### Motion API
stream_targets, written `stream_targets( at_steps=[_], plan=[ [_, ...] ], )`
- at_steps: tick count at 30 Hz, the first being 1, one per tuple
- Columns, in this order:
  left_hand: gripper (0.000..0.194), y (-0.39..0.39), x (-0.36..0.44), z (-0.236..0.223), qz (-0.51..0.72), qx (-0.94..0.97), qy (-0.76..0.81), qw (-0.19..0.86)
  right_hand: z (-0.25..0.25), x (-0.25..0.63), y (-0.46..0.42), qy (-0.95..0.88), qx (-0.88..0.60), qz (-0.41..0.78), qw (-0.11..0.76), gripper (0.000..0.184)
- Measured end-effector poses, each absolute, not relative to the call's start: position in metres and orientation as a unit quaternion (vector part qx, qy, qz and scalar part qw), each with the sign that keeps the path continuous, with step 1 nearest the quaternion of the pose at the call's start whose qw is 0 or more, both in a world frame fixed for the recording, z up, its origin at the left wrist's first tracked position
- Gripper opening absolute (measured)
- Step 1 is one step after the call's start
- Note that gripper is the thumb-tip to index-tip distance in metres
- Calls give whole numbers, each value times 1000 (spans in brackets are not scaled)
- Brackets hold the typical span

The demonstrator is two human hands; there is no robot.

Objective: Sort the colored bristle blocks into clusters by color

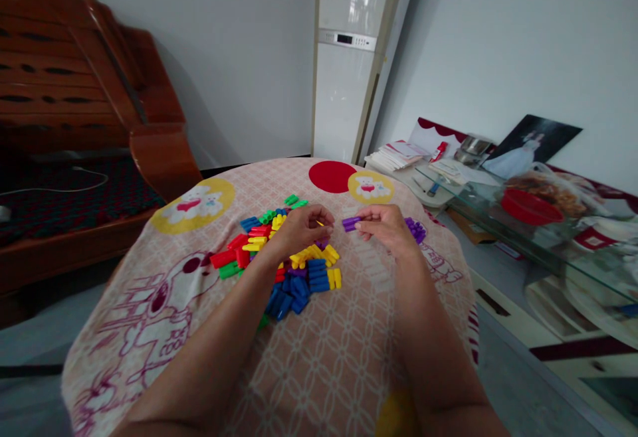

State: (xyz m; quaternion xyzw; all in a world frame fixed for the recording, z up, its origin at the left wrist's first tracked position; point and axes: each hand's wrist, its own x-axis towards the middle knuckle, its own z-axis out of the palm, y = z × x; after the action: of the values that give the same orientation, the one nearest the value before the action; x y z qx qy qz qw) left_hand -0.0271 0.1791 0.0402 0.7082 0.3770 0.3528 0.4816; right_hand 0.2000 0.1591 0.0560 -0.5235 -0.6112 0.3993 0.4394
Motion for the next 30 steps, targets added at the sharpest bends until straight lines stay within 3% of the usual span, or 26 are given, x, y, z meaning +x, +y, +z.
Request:
stream_targets(
  at_steps=[3,6,8,15,23,27,30],
  plan=[
    [31,184,-39,43,381,708,383,455,61,244,156,-597,-657,214,407,25],
    [36,189,-52,45,411,696,387,443,62,285,153,-583,-760,32,284,25],
    [38,191,-58,47,416,689,397,440,58,301,152,-579,-788,-24,208,26],
    [41,188,-71,57,402,692,422,426,37,308,159,-602,-783,-49,146,30],
    [31,194,-109,58,378,709,512,305,28,312,165,-602,-787,-35,129,30],
    [16,194,-132,55,281,721,580,254,44,300,163,-589,-784,-31,191,23],
    [9,193,-147,49,165,725,603,289,55,275,162,-614,-739,13,277,20]
  ],
)
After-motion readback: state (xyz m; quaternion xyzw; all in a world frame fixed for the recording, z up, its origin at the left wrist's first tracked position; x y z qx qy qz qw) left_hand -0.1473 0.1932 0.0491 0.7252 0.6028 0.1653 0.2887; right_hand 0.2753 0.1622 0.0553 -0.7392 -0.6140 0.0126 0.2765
